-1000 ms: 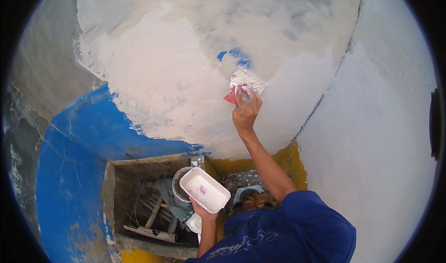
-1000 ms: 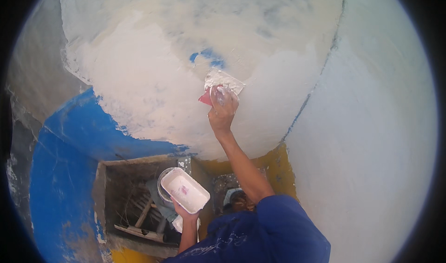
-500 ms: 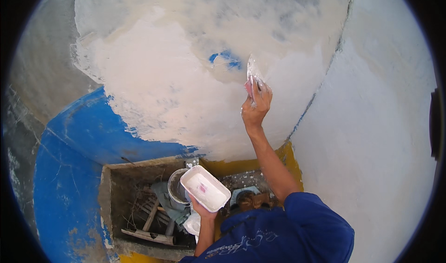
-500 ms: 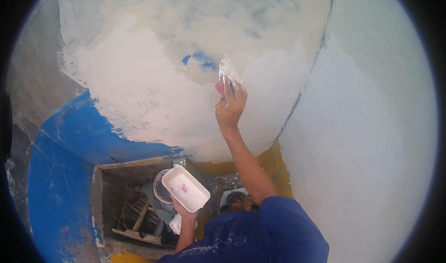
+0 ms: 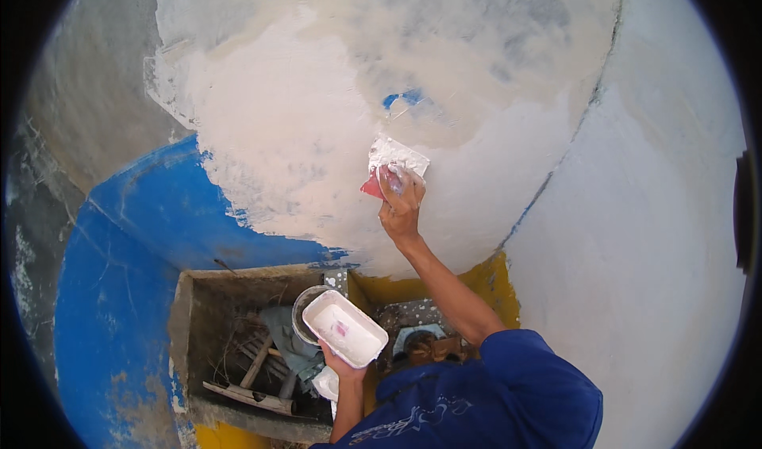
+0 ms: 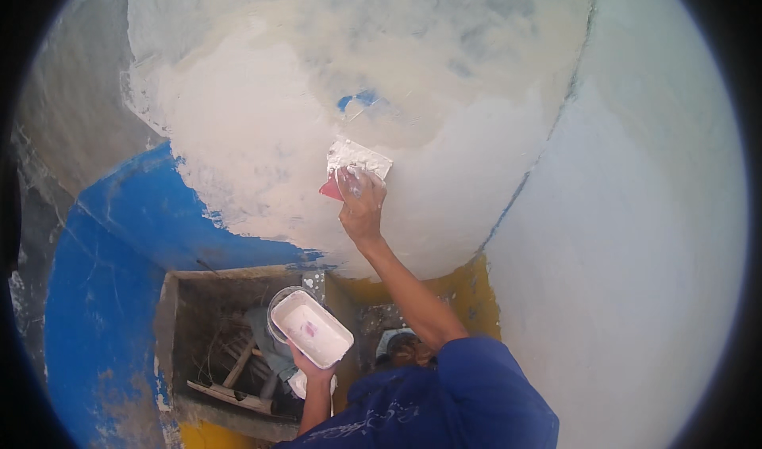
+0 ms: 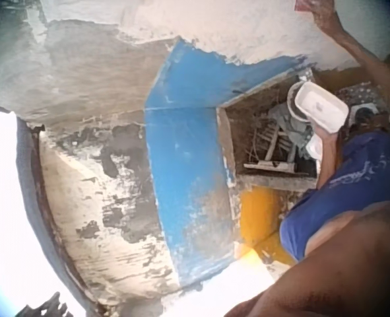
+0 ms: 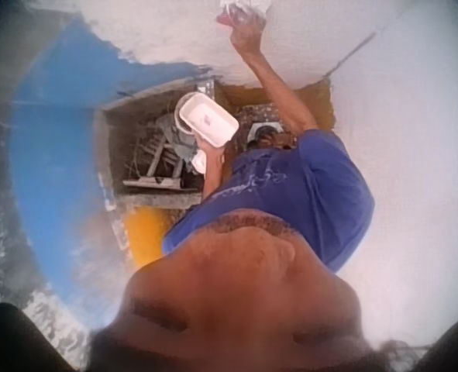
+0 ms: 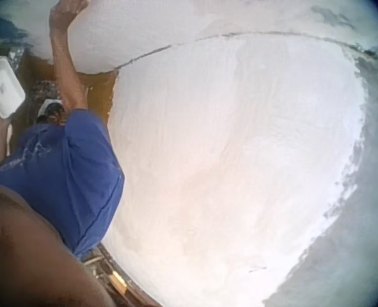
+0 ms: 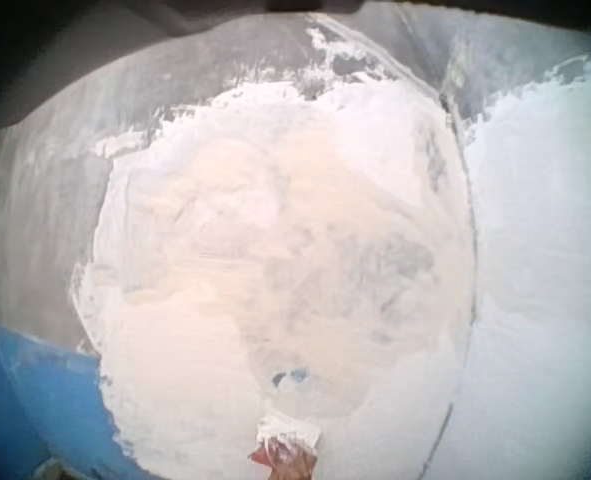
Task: The person applies patching compound to a blue-and-white wall using a putty knife. They repeatedly scoop compound from a small plastic tray and spread it across the wall surface to cover gaps and uneven areas.
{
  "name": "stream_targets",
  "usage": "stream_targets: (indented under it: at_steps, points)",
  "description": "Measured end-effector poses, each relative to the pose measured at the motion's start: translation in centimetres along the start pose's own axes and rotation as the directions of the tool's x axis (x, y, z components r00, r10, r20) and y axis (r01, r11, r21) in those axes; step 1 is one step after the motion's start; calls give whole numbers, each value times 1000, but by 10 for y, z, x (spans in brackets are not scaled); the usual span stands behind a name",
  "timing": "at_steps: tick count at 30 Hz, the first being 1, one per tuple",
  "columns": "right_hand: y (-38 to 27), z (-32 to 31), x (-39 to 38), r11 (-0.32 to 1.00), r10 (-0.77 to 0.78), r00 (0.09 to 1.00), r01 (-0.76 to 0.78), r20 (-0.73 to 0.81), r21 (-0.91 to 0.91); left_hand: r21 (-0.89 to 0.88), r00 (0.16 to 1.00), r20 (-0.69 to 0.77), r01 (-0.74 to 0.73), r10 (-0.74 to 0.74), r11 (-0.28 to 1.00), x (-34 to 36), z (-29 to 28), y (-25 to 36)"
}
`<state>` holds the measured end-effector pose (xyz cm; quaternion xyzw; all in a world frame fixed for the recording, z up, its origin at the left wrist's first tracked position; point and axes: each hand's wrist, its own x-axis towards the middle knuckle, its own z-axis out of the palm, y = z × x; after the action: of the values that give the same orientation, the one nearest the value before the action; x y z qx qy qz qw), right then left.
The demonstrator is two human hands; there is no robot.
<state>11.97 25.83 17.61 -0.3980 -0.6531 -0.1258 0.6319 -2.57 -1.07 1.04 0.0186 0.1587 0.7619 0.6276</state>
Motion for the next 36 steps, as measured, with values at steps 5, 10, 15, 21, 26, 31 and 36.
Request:
stream_targets:
  at_steps: [5,10,15,21,26,31,36]
  points:
    - [17,-67,30,999,0,978,10,-210,46,9,999,-39,9,-9,1000,4,-3,1]
    - [44,-87,84,987,50,932,-101,-358,-126,-6,999,-22,32,-32,999,2,2,-3]
    - [2,-42,52,1000,5,987,-8,-163,-19,10,998,-27,54,-54,998,-3,8,-5]
    - [-4,-52,65,997,-69,986,74,-152,26,-14,1000,-12,2,-3,1000,-5,-3,5]
    - [46,-41,71,935,-204,979,197,9,-296,-47,998,-38,54,-56,997,-5,1,5]
    - [47,-51,-15,961,-231,948,257,217,-99,19,1000,1,15,-15,1000,1,8,3]
    - [38,-114,59,978,-210,977,209,-47,-9,8,999,32,18,-18,1000,4,14,-1]
